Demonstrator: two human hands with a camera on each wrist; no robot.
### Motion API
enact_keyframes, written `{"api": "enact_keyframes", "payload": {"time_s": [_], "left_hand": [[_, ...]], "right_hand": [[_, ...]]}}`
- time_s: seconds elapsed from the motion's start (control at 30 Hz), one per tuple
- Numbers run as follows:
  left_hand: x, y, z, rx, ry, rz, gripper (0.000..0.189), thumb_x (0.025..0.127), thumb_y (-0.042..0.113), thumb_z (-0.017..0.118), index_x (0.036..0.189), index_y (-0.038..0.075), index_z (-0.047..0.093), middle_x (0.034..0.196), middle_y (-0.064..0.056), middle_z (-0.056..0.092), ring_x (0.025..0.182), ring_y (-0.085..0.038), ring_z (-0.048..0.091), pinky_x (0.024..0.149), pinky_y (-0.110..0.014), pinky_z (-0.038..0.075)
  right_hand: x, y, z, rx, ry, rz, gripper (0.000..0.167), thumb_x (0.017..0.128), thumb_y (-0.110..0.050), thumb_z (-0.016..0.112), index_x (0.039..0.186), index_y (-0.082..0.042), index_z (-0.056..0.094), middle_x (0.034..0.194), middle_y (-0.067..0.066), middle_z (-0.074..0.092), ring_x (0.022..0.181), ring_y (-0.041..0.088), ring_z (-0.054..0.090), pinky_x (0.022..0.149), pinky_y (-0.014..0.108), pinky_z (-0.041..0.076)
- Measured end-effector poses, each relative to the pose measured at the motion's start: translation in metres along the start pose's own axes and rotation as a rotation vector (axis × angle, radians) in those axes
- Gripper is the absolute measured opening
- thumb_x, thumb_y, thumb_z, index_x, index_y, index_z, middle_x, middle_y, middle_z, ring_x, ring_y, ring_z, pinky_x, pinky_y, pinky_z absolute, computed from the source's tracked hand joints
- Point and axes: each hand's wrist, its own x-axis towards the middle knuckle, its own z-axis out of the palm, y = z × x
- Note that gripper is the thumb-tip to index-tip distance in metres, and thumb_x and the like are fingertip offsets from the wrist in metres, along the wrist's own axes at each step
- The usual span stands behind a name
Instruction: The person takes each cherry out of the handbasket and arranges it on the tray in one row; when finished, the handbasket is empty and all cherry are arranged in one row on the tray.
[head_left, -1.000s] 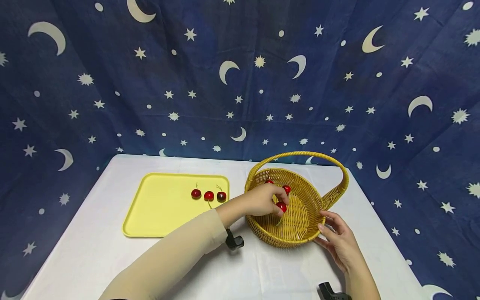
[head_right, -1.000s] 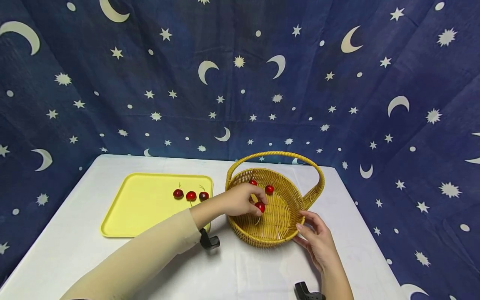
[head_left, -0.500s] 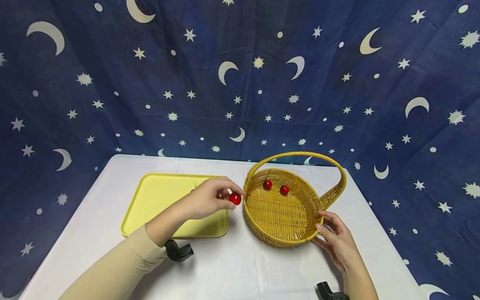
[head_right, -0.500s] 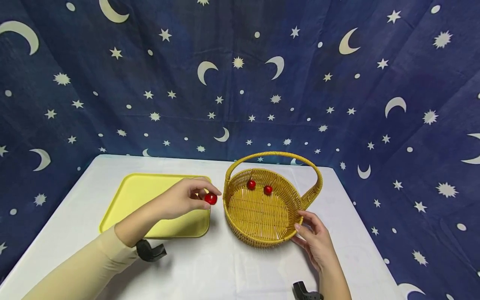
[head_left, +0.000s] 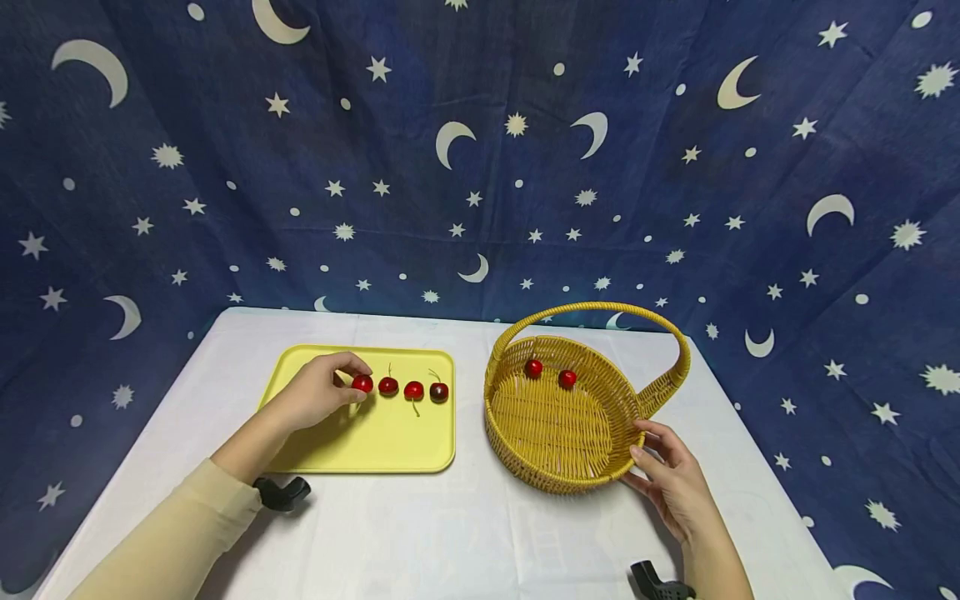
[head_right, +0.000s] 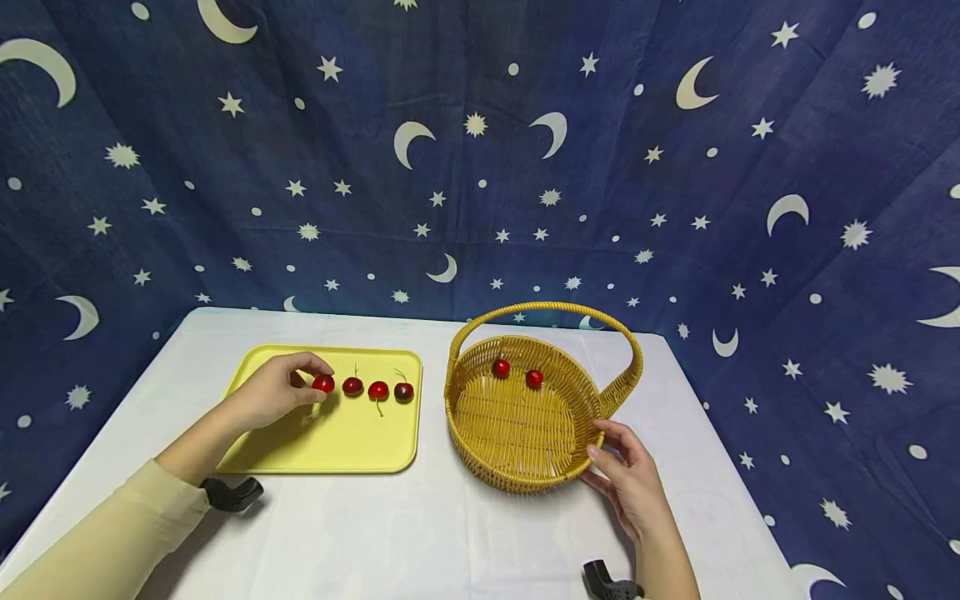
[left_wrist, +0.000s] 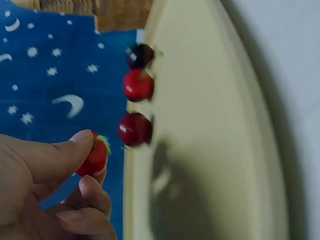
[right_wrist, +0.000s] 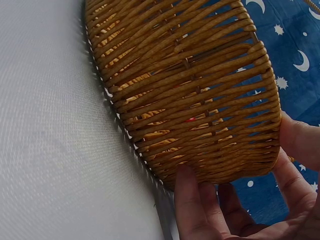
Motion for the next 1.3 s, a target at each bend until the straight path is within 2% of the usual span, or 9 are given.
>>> {"api": "enact_keyframes", "payload": {"time_s": [0.1, 0.37, 0.67, 0.9, 0.97, 1.07, 1.2, 1.3], "left_hand": [[0.005, -0.012, 0.002, -0.003, -0.012, -0.029, 0.030, 0.094, 0.008, 0.081, 0.124, 0.006, 0.074, 0.121, -0.017, 0.074, 0.091, -0.025, 0.065, 0.079, -0.035, 0.052], [0.017, -0.027, 0.010, 0.012, -0.007, -0.013, 0.026, 0.094, 0.008, 0.081, 0.120, 0.006, 0.077, 0.112, -0.012, 0.077, 0.096, -0.024, 0.070, 0.086, -0.036, 0.052], [0.018, -0.030, 0.012, 0.029, 0.009, -0.028, 0.034, 0.094, 0.011, 0.082, 0.126, 0.005, 0.075, 0.117, -0.014, 0.078, 0.104, -0.026, 0.070, 0.093, -0.042, 0.051], [0.015, -0.026, 0.005, 0.008, 0.016, -0.026, 0.041, 0.095, 0.010, 0.080, 0.134, 0.003, 0.071, 0.129, -0.021, 0.075, 0.116, -0.038, 0.071, 0.100, -0.052, 0.055], [0.013, -0.023, 0.001, 0.004, 0.026, -0.027, 0.042, 0.096, 0.010, 0.080, 0.136, 0.003, 0.070, 0.131, -0.023, 0.073, 0.116, -0.039, 0.071, 0.096, -0.048, 0.057], [0.010, -0.012, -0.003, -0.003, 0.034, -0.019, 0.043, 0.096, 0.010, 0.079, 0.138, 0.004, 0.069, 0.133, -0.025, 0.071, 0.103, -0.034, 0.072, 0.086, -0.039, 0.056], [0.005, 0.015, 0.001, -0.030, 0.019, 0.035, 0.043, 0.095, 0.006, 0.080, 0.136, 0.004, 0.070, 0.129, -0.024, 0.072, 0.084, -0.023, 0.065, 0.078, -0.034, 0.053], [0.002, 0.038, 0.009, -0.075, -0.005, 0.094, 0.041, 0.093, 0.003, 0.080, 0.133, 0.006, 0.072, 0.127, -0.023, 0.073, 0.081, -0.020, 0.063, 0.074, -0.030, 0.053]], "right_hand": [[0.000, 0.000, 0.000, -0.003, 0.001, 0.002, 0.051, 0.105, -0.008, 0.067, 0.153, -0.008, 0.049, 0.129, -0.003, 0.060, 0.110, 0.012, 0.072, 0.087, 0.035, 0.066], [0.000, 0.000, 0.000, -0.007, 0.001, -0.004, 0.052, 0.106, -0.008, 0.067, 0.154, -0.006, 0.047, 0.131, 0.000, 0.058, 0.110, 0.012, 0.073, 0.087, 0.036, 0.066], [0.001, 0.000, 0.000, -0.018, 0.009, 0.002, 0.053, 0.106, -0.007, 0.067, 0.154, -0.005, 0.046, 0.132, 0.001, 0.057, 0.110, 0.012, 0.073, 0.087, 0.036, 0.065], [0.000, 0.000, 0.000, -0.015, 0.006, 0.003, 0.053, 0.105, -0.007, 0.068, 0.154, -0.006, 0.047, 0.131, 0.000, 0.058, 0.110, 0.012, 0.073, 0.088, 0.036, 0.065], [-0.001, -0.001, 0.001, -0.016, 0.004, 0.003, 0.053, 0.105, -0.008, 0.068, 0.154, -0.006, 0.047, 0.130, -0.001, 0.058, 0.110, 0.011, 0.072, 0.088, 0.035, 0.065], [0.000, -0.001, 0.001, -0.017, 0.003, 0.002, 0.053, 0.105, -0.008, 0.068, 0.154, -0.006, 0.047, 0.131, -0.001, 0.058, 0.111, 0.011, 0.072, 0.088, 0.035, 0.065], [0.000, -0.001, 0.001, -0.018, 0.006, 0.002, 0.053, 0.105, -0.007, 0.068, 0.154, -0.005, 0.047, 0.132, 0.001, 0.057, 0.111, 0.011, 0.073, 0.088, 0.036, 0.065], [0.000, 0.000, 0.001, -0.018, 0.006, 0.003, 0.054, 0.105, -0.007, 0.068, 0.155, -0.005, 0.047, 0.133, 0.002, 0.056, 0.111, 0.011, 0.073, 0.088, 0.036, 0.065]]}}
